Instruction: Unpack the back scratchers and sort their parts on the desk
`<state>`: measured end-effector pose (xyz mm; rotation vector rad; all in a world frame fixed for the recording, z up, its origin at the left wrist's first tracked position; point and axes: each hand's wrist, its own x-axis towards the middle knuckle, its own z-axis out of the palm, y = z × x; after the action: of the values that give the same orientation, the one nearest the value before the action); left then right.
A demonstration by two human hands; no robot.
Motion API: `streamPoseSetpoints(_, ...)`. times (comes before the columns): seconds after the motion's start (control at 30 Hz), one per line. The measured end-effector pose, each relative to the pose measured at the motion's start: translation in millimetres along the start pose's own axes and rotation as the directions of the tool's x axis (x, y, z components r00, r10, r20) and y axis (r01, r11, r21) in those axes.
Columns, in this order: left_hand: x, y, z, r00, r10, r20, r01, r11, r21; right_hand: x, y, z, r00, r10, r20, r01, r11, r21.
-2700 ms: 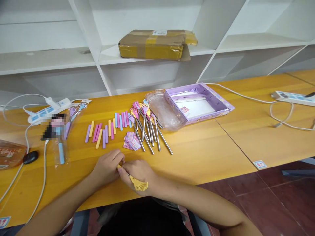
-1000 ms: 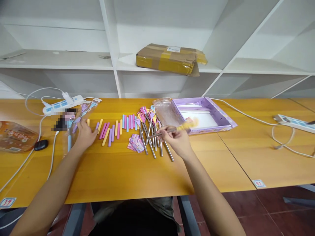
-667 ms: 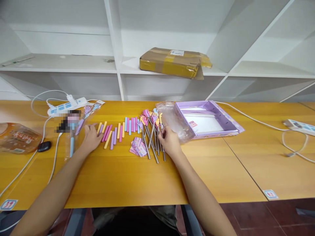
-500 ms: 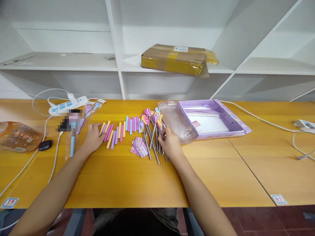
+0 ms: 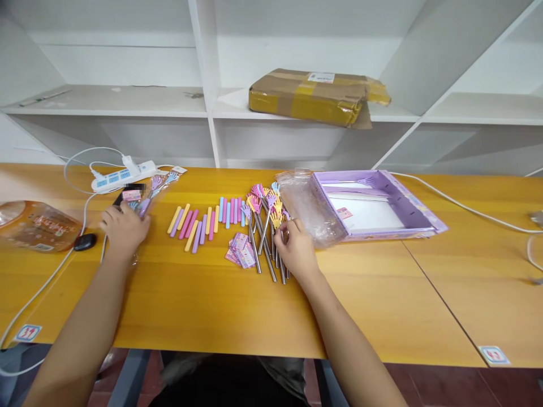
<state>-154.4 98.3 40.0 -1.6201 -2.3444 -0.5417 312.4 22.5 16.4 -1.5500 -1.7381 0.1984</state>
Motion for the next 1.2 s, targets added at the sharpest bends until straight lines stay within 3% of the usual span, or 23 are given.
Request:
streamPoseSetpoints(0.1,0,-5,4.0,0.997,-0.057,0.046,0.055,0.997,0.047,0,-3,-2,1.000,-0.008,0.002,0.008,1.000,0.012)
streamPoseSetpoints(0.27,1,-8,5.3,0.998,-0.055,0.029,0.053,0.995,0.082,0,-2,-3,1.000,-0.013,0.019,0.012,1.000,0.015)
streamPoseSetpoints(0.43,6,-10,3.3,0.994,-0.053,0.095,0.050,0.998,0.035,0,-2,-3,0.999,0.005,0.032,-0.005,1.000,0.021)
streamPoseSetpoints(0.6,12,-10,-2.3,0.999,-0.029,0.045,0.029,1.000,-0.009,0,-3,-4,1.000,-0.004,0.012,0.004,1.000,0.020)
streamPoseSetpoints(0.7,13,-2,-13.0,1.000,0.029,0.006,-0.029,0.997,-0.068,1,-3,-5,1.000,-0.009,-0.001,0.009,1.000,0.022)
streamPoseSetpoints(0.8,1,20,-29.1,0.984,0.134,0.118,-0.102,0.964,-0.246,2,-6,-7,1.000,-0.018,-0.018,0.019,0.997,0.077)
streamPoseSetpoints(0.9,-32,55,-46.6,0.891,0.366,0.268,-0.210,0.856,-0.472,1,-14,-8,0.999,-0.051,0.000,0.050,0.982,0.181)
streamPoseSetpoints(0.97,-63,78,-57.1,0.765,0.536,0.357,-0.266,0.767,-0.584,-2,-22,-7,0.998,-0.058,0.027,0.050,0.968,0.248)
streamPoseSetpoints(1.03,-94,95,-65.4,0.605,0.666,0.436,-0.260,0.683,-0.683,-7,-31,-4,0.995,-0.071,0.077,0.044,0.950,0.309)
streamPoseSetpoints(1.1,-119,105,-69.6,0.482,0.726,0.491,-0.166,0.626,-0.762,-14,-39,0,0.982,-0.110,0.156,0.048,0.933,0.356)
streamPoseSetpoints(1.2,-141,108,-65.1,0.291,0.763,0.577,0.091,0.578,-0.811,-22,-47,5,0.948,-0.188,0.257,0.074,0.915,0.396)
